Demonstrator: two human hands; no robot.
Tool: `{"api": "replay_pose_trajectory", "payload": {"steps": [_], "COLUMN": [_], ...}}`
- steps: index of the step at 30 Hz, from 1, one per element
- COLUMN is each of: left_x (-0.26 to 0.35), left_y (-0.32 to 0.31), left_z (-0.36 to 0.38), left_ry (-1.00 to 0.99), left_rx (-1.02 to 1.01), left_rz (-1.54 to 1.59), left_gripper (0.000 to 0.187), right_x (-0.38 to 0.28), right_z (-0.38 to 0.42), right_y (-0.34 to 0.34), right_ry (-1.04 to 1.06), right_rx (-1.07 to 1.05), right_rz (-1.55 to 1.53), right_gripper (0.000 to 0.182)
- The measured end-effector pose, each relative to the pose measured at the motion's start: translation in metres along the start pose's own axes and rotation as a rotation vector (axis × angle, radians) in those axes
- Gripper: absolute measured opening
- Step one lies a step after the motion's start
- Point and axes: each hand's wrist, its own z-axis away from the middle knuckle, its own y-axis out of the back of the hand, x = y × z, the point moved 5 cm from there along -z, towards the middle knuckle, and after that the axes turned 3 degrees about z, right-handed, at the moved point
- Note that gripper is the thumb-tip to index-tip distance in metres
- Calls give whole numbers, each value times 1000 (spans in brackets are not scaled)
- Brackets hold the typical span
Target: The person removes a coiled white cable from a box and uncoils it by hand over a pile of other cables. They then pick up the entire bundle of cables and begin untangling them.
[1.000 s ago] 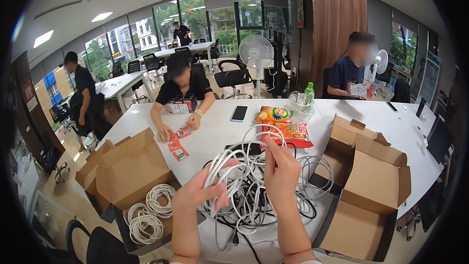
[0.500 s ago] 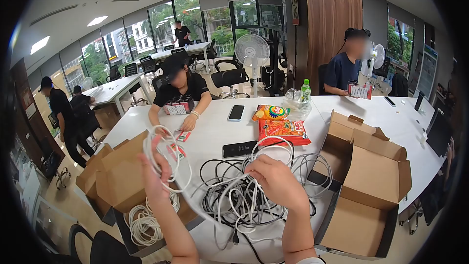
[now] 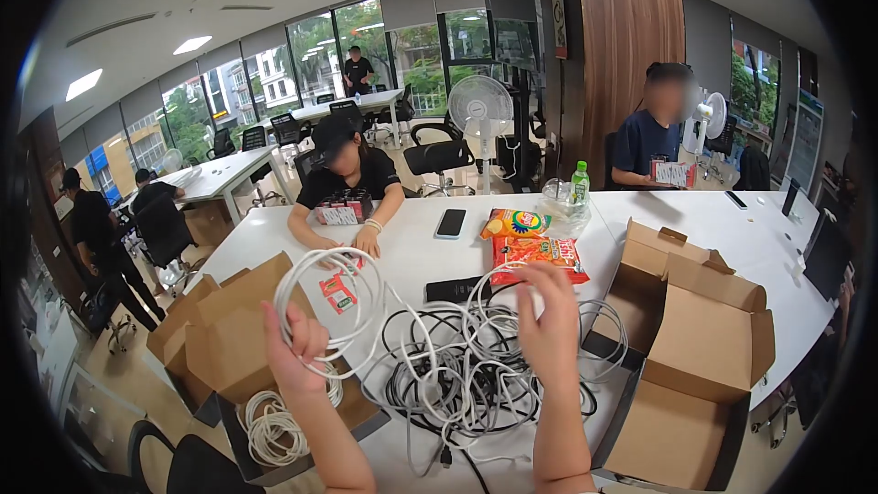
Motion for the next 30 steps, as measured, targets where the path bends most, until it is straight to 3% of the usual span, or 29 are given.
{"api": "replay_pose_trajectory", "payload": {"steps": [4,7,10,11,14,18,19,22,23,26,30], "left_x": [-25,-47,-58,-58,-53,-53,-52,-48,-49,-44,-38], "left_y": [-14,-34,-46,-45,-50,-37,-31,-17,-7,-13,-40], "left_z": [2,7,9,8,3,-2,-1,-5,-6,1,24], "left_ry": [100,226,113,77,-6,-73,-94,-89,-62,81,268], "left_rx": [-108,-227,-209,-210,-181,-92,-48,51,148,-54,-638], "left_rz": [107,297,264,295,412,239,68,-98,-155,-454,-672], "left_gripper": [41,38,36,34,30,31,36,38,43,47,62], "right_x": [-49,-67,-59,-55,-66,-70,-64,-61,-61,-57,-38], "right_z": [23,38,45,49,55,60,62,54,48,32,22], "right_y": [-29,-54,-74,-81,-81,-88,-90,-78,-68,-36,-7], "right_ry": [-2,121,134,141,147,-21,123,187,173,-10,-184], "right_rx": [-331,-565,-696,-706,-630,-826,-731,-712,-571,-264,-29], "right_rz": [-523,-456,-518,-597,-644,-568,-518,-394,-425,-494,-428], "right_gripper": [19,29,50,70,74,59,42,31,26,25,20]}}
